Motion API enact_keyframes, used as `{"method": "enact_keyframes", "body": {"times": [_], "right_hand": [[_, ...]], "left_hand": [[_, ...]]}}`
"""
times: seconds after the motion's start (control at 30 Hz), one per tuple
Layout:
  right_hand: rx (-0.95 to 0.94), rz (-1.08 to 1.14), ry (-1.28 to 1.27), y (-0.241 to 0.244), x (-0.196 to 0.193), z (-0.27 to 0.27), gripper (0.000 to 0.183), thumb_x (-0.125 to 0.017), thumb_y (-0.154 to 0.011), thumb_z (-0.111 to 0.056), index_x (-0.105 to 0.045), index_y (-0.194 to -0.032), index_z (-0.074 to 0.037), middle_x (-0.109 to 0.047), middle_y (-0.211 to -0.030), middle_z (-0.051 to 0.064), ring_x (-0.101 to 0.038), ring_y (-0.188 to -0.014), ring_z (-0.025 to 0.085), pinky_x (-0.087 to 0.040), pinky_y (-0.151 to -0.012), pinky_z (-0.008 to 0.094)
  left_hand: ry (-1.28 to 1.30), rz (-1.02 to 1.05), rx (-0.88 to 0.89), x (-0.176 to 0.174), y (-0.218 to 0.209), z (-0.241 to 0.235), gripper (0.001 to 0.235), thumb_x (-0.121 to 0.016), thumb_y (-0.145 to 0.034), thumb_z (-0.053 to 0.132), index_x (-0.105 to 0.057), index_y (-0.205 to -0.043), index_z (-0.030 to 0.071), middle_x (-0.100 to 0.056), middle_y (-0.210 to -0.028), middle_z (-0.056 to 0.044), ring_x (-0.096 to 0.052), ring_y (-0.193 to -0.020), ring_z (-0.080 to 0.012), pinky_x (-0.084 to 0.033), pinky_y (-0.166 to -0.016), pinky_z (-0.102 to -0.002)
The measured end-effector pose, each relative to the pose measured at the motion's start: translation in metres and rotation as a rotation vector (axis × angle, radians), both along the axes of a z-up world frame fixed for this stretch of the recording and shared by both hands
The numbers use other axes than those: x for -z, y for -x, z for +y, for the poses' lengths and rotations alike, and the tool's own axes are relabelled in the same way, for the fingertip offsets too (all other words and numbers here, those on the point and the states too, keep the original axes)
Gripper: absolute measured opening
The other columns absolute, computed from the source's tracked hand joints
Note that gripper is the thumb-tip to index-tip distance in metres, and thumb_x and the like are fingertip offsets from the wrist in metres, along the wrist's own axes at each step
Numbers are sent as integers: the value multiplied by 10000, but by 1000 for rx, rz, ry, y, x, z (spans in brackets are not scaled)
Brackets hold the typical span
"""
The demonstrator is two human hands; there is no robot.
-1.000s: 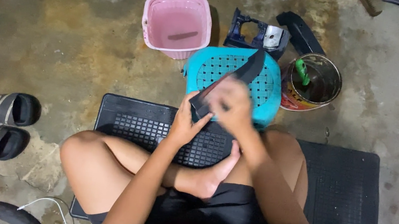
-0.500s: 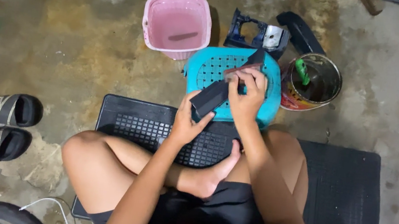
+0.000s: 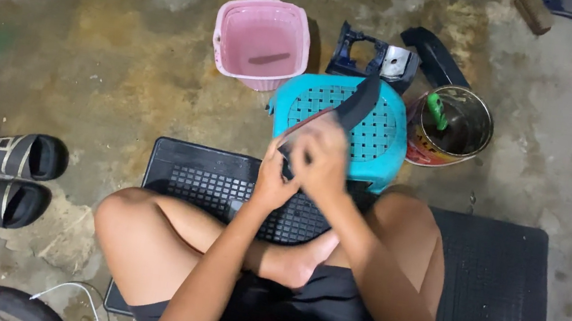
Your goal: The person sits on a mat and scrubs a black plastic part with a brush, repeatedly dipping the brush into a pink bucket of water. They scrub both the top and bottom surfaces of the part, which rests on a blue stool, and also handle a second black part nearby.
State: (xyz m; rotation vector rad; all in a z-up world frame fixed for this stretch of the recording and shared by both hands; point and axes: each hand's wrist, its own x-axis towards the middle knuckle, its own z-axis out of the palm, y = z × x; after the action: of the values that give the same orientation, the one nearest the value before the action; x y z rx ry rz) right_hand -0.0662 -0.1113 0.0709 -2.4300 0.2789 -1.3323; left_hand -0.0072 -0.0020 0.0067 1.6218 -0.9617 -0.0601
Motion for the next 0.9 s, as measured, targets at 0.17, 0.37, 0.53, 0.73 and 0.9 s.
{"method": "enact_keyframes", "body": {"times": [0.17, 0.37, 0.53, 0.73, 0.9], "right_hand": [[-68, 49, 37, -4, 16, -23, 70, -690, -864, -147, -709, -822, -95, -690, -971, 56, -665, -972, 301, -503, -926, 465], [-58, 56, 70, 6, -6, 16, 107, -673, -887, -141, -703, -821, -61, -694, -982, 96, -668, -1016, 318, -485, -993, 486], [-32, 43, 129, -4, 5, -9, 135, -680, -921, -136, -701, -824, -45, -680, -913, 127, -678, -942, 331, -506, -953, 484], [-136, 141, 81, 0, 8, 19, 169, -626, -943, -247, -710, -955, -100, -702, -1077, 60, -671, -1091, 293, -463, -1033, 499], [41, 183, 72, -4, 2, -19, 198, -617, -984, -237, -701, -915, -71, -704, -1023, 119, -659, -1067, 307, -407, -1075, 495]], "left_hand": [[-40, -105, -30, -10, 1, -3, 525, -834, -757, 106, -646, -1239, 18, -640, -1256, -168, -656, -1148, -366, -534, -1014, -479], [-43, 66, -7, 44, -5, -6, 664, -797, -740, 95, -564, -1356, 9, -556, -1371, -212, -565, -1295, -402, -463, -1106, -474], [-157, 2, -8, 31, 2, 8, 634, -796, -743, 137, -613, -1339, 22, -510, -1461, -186, -548, -1310, -401, -434, -1125, -536], [-138, -35, -17, 51, -6, -5, 567, -796, -761, 179, -641, -1266, -27, -534, -1370, -224, -566, -1248, -429, -473, -1071, -533], [-108, -73, 7, 14, -2, -1, 606, -808, -772, 217, -623, -1320, 36, -535, -1410, -144, -567, -1292, -357, -448, -1103, -470]]}}
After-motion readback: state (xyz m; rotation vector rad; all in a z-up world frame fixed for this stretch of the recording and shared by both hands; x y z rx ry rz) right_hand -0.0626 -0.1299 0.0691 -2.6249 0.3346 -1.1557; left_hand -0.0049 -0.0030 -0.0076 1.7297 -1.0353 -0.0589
